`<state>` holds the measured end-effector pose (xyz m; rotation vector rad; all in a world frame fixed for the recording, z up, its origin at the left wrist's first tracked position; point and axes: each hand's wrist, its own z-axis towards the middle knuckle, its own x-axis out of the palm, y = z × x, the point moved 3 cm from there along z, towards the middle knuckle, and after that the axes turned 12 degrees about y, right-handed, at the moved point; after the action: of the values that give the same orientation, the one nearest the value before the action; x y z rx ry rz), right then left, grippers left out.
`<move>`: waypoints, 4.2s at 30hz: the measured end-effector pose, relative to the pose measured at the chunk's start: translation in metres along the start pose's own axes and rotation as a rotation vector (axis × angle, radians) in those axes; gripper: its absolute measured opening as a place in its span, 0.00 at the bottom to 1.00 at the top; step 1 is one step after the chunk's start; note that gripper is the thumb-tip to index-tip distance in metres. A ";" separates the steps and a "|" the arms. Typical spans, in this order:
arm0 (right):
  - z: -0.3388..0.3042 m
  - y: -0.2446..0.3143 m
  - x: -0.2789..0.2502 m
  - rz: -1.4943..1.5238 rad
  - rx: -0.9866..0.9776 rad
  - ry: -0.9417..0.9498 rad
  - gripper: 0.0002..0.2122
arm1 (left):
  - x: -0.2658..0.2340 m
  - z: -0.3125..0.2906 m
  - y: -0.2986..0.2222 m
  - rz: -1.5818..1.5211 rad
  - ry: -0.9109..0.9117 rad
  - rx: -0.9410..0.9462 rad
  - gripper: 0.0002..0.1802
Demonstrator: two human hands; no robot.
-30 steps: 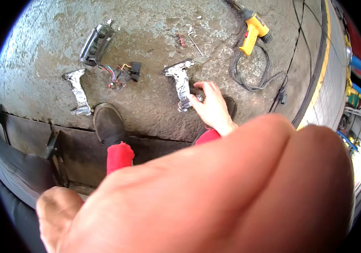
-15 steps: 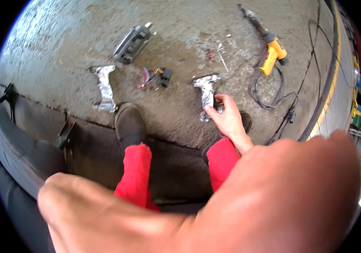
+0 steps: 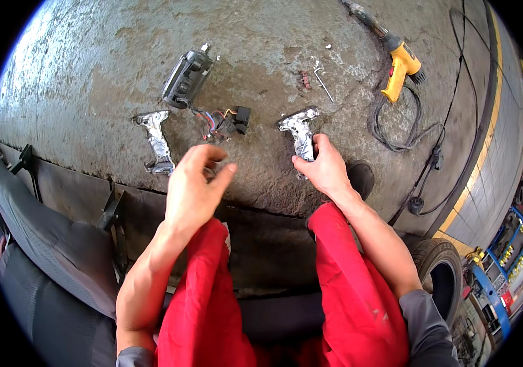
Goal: The person sits on the floor and assembles a mechanical component, likely a car seat motor. They handle a metal bracket, a motor housing, and a wiring harness, connecting the wires and fitting the motor into the bracket.
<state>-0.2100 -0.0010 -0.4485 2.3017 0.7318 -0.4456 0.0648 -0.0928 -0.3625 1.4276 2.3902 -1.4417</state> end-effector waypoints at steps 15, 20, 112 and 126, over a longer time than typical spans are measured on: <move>-0.019 0.042 -0.018 0.969 -0.069 0.547 0.35 | 0.000 0.043 -0.031 0.513 -0.179 0.475 0.17; -0.027 0.049 -0.023 1.090 -0.125 0.548 0.35 | 0.010 0.080 -0.034 0.765 -0.020 0.491 0.17; -0.023 0.104 -0.011 0.716 -0.446 0.552 0.37 | -0.025 0.024 -0.047 0.377 -0.240 0.717 0.26; -0.024 0.110 -0.010 0.713 -0.440 0.500 0.31 | -0.021 0.024 -0.049 0.411 -0.251 0.728 0.25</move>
<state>-0.1483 -0.0562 -0.3714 2.0689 0.1520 0.5761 0.0330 -0.1324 -0.3332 1.5751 1.3525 -2.2870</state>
